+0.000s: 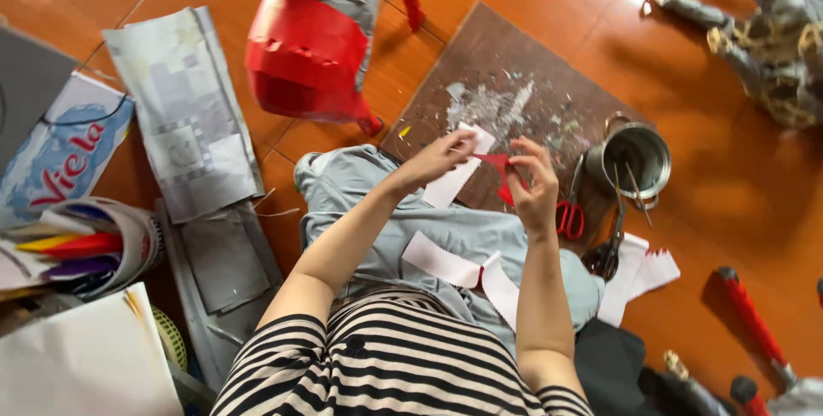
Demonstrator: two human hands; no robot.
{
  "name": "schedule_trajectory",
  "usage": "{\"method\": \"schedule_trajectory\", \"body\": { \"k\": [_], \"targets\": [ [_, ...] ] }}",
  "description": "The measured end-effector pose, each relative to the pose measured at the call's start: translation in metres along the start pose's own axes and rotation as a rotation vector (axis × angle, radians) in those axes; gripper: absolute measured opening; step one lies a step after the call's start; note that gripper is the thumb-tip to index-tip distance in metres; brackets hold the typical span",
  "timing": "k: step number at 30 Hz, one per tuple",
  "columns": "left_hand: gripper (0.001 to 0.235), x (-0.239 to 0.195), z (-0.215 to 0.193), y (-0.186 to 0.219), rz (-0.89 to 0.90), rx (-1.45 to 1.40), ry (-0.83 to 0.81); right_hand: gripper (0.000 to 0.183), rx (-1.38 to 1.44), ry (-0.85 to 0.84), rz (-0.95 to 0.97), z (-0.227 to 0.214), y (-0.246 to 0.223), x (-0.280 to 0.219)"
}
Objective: Applying red decorative paper strips to a bamboo-framed sculpture.
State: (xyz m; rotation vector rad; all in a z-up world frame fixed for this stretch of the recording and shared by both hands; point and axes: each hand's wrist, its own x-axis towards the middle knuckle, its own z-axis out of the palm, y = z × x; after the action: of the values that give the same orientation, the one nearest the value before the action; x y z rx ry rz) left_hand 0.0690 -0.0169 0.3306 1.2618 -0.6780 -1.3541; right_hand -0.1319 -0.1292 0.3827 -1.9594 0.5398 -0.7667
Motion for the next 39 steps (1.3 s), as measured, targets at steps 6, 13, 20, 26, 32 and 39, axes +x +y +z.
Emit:
{"method": "schedule_trajectory", "body": {
  "k": [6,13,20,26,32,39],
  "targets": [
    [0.025,-0.043,-0.017,0.066,0.625,0.683,0.15,0.036,0.563,-0.133,0.3,0.036,-0.031,0.016],
    [0.021,-0.111,-0.093,0.19,0.729,0.619,0.359,0.025,0.658,-0.358,0.25,0.085,0.055,0.064],
    [0.014,-0.101,-0.238,0.229,0.637,-0.013,0.404,0.018,1.132,-0.417,0.236,0.139,-0.015,0.197],
    [0.021,-0.037,-0.336,0.179,0.237,-0.433,0.6,0.011,1.074,-0.184,0.458,0.215,0.05,0.245],
    [0.042,-0.008,-0.351,0.131,0.13,-0.011,0.743,0.016,1.081,-0.219,0.505,0.244,0.064,0.226],
    [0.036,-0.005,-0.348,0.116,0.19,0.146,0.614,0.017,1.289,-0.177,0.471,0.263,0.072,0.215]
  ]
}}
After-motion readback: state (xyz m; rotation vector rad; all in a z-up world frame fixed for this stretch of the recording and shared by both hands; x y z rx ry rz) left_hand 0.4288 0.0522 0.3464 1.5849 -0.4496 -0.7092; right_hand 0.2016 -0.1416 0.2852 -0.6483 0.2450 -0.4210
